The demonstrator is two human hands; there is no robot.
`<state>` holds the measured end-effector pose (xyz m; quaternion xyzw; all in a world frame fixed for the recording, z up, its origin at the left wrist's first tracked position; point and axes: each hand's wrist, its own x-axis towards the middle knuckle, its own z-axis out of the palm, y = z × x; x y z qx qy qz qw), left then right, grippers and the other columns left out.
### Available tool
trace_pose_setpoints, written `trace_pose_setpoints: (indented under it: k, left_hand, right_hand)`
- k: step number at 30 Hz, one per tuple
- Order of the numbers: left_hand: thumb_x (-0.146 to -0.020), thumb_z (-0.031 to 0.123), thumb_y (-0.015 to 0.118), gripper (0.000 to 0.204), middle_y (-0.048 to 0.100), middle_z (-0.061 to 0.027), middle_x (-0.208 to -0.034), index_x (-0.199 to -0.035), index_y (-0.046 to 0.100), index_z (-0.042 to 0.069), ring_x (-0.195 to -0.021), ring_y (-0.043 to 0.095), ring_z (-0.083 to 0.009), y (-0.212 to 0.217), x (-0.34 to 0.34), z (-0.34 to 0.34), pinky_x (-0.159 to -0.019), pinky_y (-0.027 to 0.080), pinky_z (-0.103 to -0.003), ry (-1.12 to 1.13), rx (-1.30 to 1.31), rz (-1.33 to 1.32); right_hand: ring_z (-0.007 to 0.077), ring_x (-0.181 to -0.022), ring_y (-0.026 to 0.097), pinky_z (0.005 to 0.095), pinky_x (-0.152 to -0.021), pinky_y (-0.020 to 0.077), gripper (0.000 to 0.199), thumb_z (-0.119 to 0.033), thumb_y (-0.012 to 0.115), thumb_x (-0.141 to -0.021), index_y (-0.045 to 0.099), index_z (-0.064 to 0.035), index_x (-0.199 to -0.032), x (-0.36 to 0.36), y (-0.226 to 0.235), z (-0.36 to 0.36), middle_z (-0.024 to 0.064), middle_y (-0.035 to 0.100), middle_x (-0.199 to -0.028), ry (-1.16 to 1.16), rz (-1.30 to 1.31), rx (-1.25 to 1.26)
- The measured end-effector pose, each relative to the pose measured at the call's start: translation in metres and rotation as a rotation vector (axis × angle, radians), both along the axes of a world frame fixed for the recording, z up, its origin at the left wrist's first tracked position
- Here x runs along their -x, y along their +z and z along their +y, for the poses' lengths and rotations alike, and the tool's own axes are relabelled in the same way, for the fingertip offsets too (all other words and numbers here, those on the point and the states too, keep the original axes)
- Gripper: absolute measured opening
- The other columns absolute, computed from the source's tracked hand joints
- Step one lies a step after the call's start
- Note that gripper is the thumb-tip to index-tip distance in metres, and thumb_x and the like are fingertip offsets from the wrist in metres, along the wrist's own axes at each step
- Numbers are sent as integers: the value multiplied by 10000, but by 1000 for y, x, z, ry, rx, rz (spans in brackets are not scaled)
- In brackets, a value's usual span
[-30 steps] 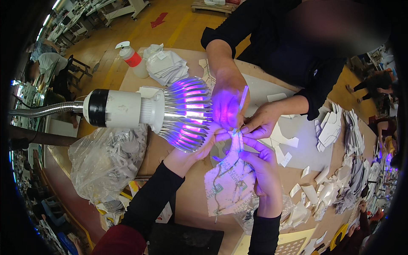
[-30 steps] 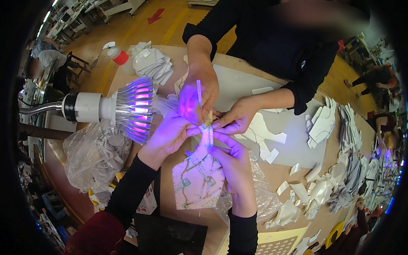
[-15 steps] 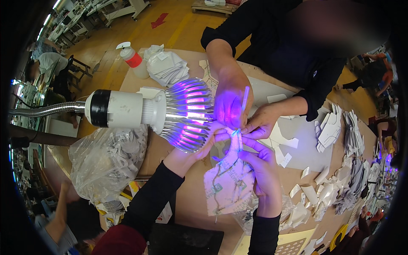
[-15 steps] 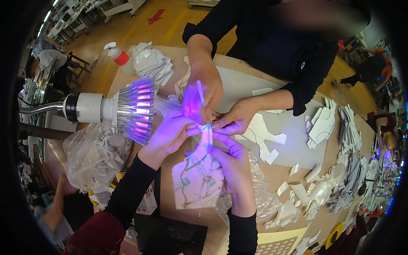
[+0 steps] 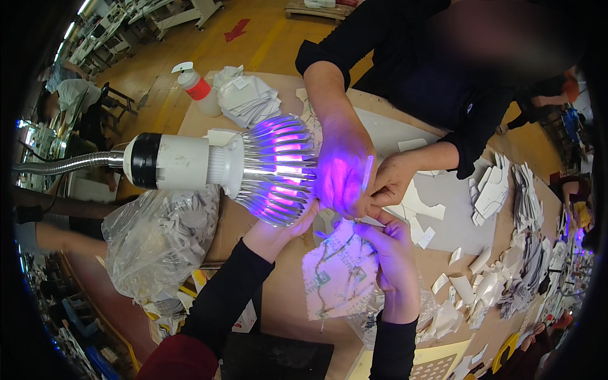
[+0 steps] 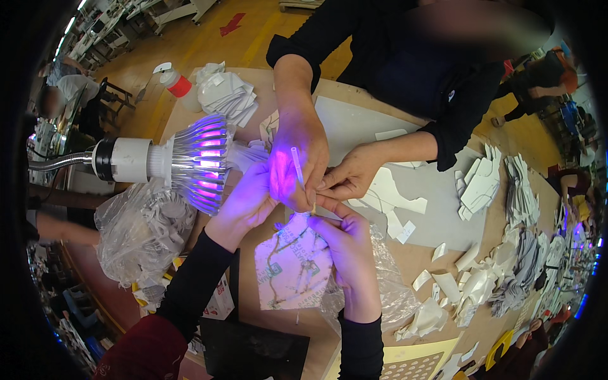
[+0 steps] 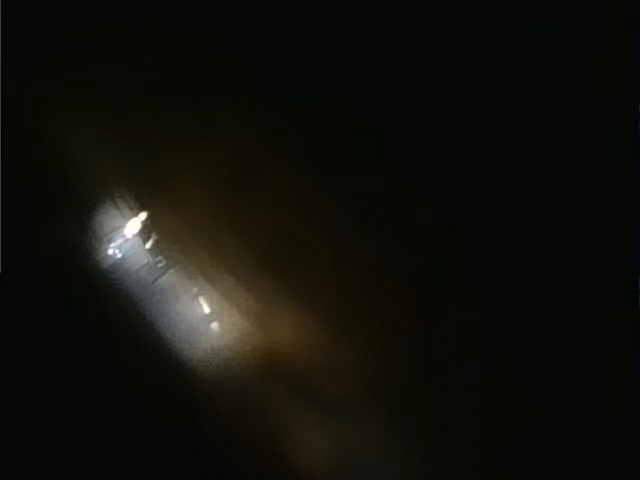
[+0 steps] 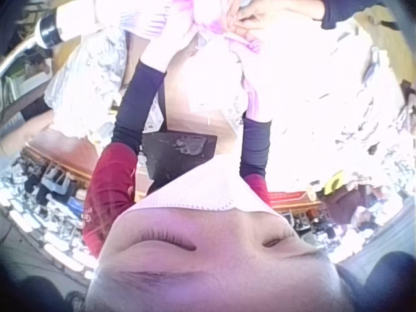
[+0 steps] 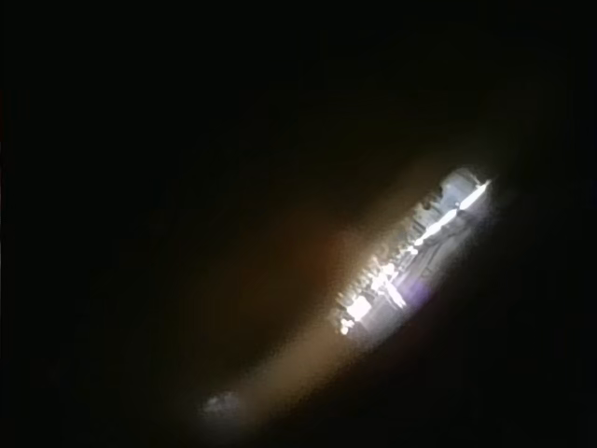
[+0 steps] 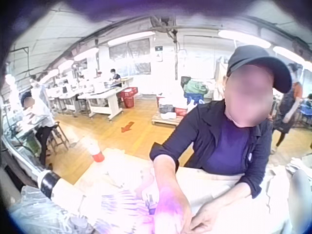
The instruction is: The person applies a viscous liquid from a squeeze bottle onto small white fabric pieces arranged on a cardboard sheet. After filling the sheet, the person hands it to a coworker and then handles a patterned fabric piece under a UV lamp, smoothing and inspecting it.
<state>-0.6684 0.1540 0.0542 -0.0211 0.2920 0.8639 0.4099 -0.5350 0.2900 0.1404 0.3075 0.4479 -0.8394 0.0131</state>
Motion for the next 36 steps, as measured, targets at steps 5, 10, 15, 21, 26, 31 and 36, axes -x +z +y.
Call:
trace_pose_setpoints:
  k: [5,10,15,21,26,31,36]
  left_hand:
    - [-983,33,486,208,614,-103,-1101,-1168,537,-48,-947,649,-142,-9,1,-2,-819,564,-247,10,29,9]
    - [-968,40,511,188,637,-121,-1058,-1118,566,-58,-920,663,-192,14,-5,6,-835,567,-297,-17,32,136]
    - [-940,31,542,193,661,-136,-1010,-1101,590,-65,-895,676,-217,23,-4,5,-824,567,-316,-62,-12,74]
    - [-955,93,553,260,643,-150,-1127,-1170,576,-52,-988,648,-195,24,1,4,-889,524,-311,-75,171,118]
    - [-964,138,558,318,618,-131,-1203,-1225,563,-43,-1090,597,-173,14,1,-24,-966,472,-309,-119,124,-9]
    - [-926,133,624,259,651,-68,-1065,-1120,628,-39,-970,616,-121,59,-19,-33,-886,487,-266,-471,537,345]
    - [-867,90,692,173,676,-24,-921,-998,689,-23,-846,619,-75,53,-26,-25,-774,485,-222,-348,514,322]
  right_hand:
    - [195,-814,711,281,-743,570,367,19,618,-842,550,87,-1196,-2,-1,1,189,704,-957,18,-14,-31]
    - [207,-842,708,287,-744,570,379,43,574,-873,527,80,-1248,-1,2,-1,188,698,-979,-2,25,37]
    - [223,-855,709,294,-745,570,393,45,554,-892,508,72,-1282,1,2,-2,195,694,-992,22,26,20]
    - [206,-802,711,284,-731,569,416,41,600,-838,537,93,-1246,6,6,-7,202,705,-960,-14,28,45]
    - [198,-773,713,281,-706,571,419,43,605,-831,544,82,-1244,5,-3,-5,199,710,-939,0,-13,-1]
    - [127,-673,677,213,-576,517,411,32,617,-833,561,46,-1240,5,-5,-4,144,714,-866,44,-40,-74]
    - [75,-633,626,180,-535,456,429,36,633,-837,548,3,-1255,9,-6,-13,93,700,-831,51,-8,-68]
